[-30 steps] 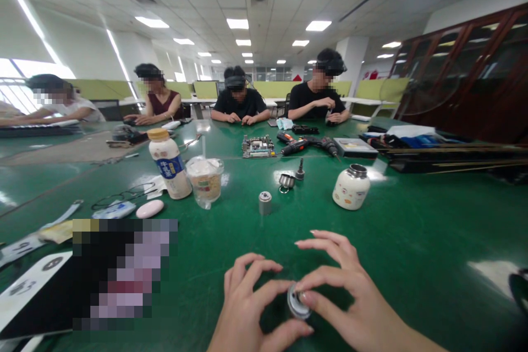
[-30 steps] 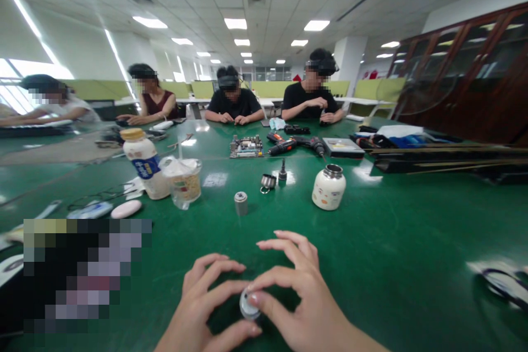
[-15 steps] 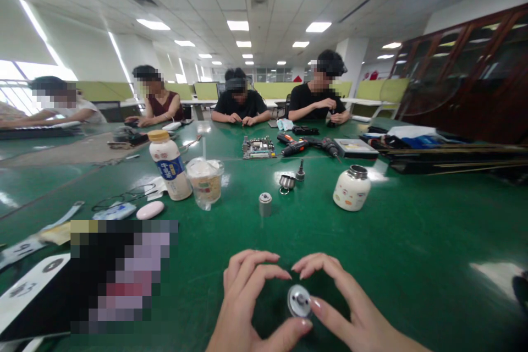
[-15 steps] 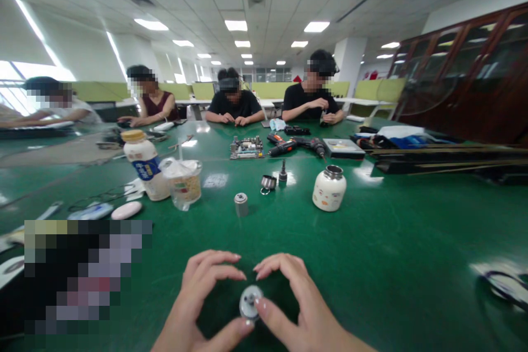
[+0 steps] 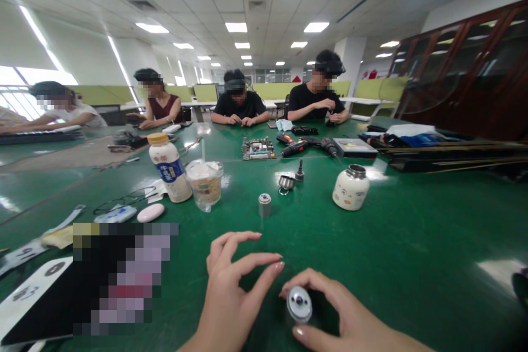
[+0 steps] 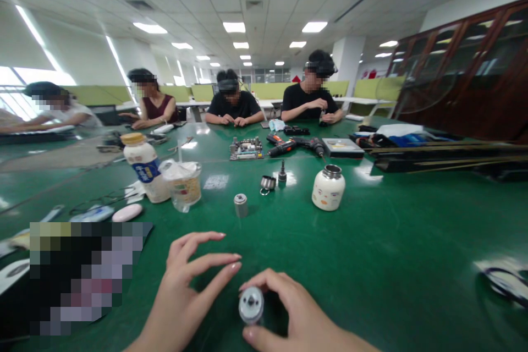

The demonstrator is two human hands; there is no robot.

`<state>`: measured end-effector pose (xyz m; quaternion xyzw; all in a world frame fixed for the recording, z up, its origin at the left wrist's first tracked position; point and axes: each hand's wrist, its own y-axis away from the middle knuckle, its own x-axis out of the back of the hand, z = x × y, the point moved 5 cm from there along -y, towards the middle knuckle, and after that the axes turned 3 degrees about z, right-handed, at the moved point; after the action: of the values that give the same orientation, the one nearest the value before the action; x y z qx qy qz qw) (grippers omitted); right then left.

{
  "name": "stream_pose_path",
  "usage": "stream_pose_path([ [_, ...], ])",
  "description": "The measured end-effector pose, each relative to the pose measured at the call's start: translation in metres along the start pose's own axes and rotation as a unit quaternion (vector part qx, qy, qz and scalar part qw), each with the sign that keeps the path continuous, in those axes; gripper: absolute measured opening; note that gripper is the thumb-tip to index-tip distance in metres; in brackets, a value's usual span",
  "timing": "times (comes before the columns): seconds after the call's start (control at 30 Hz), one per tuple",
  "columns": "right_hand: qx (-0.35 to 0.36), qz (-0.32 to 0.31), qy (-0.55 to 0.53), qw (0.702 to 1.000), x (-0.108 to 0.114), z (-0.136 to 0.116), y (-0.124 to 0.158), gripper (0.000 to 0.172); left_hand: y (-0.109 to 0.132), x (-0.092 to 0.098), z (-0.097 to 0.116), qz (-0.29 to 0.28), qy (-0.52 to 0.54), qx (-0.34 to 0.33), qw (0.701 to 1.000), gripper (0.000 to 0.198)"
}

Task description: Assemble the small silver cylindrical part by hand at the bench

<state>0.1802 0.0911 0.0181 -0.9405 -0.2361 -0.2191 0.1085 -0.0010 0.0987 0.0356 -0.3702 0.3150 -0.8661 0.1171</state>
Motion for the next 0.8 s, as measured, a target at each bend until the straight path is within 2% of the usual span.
stream_pose_path([
  [0.17,-0.009,-0.010,-0.019,1.000,0.001,0.001,0.000,0.036,0.001,-0.019,-0.030,-0.094,-0.102,0.081,0.987,0.019],
  [0.33,-0.017,-0.006,-0.022,1.000,0.001,0.002,-0.001,0.038,0.002,-0.022,-0.034,-0.104,-0.115,0.095,0.983,0.019],
  [0.43,-0.018,-0.002,-0.017,1.000,0.002,0.002,-0.002,0.039,0.001,-0.015,-0.024,-0.072,-0.072,0.072,0.992,0.017],
  [0.53,-0.002,0.003,-0.014,1.000,0.002,0.003,-0.003,0.036,0.004,-0.006,-0.004,-0.034,0.000,0.002,0.999,0.019],
  [0.63,0.007,0.002,-0.015,1.000,0.000,0.004,-0.002,0.032,0.012,-0.003,0.016,-0.057,0.041,-0.061,0.996,0.024],
  [0.8,0.006,-0.002,-0.033,0.999,-0.001,0.004,0.000,0.032,0.016,-0.004,0.027,-0.073,0.044,-0.066,0.994,0.029],
])
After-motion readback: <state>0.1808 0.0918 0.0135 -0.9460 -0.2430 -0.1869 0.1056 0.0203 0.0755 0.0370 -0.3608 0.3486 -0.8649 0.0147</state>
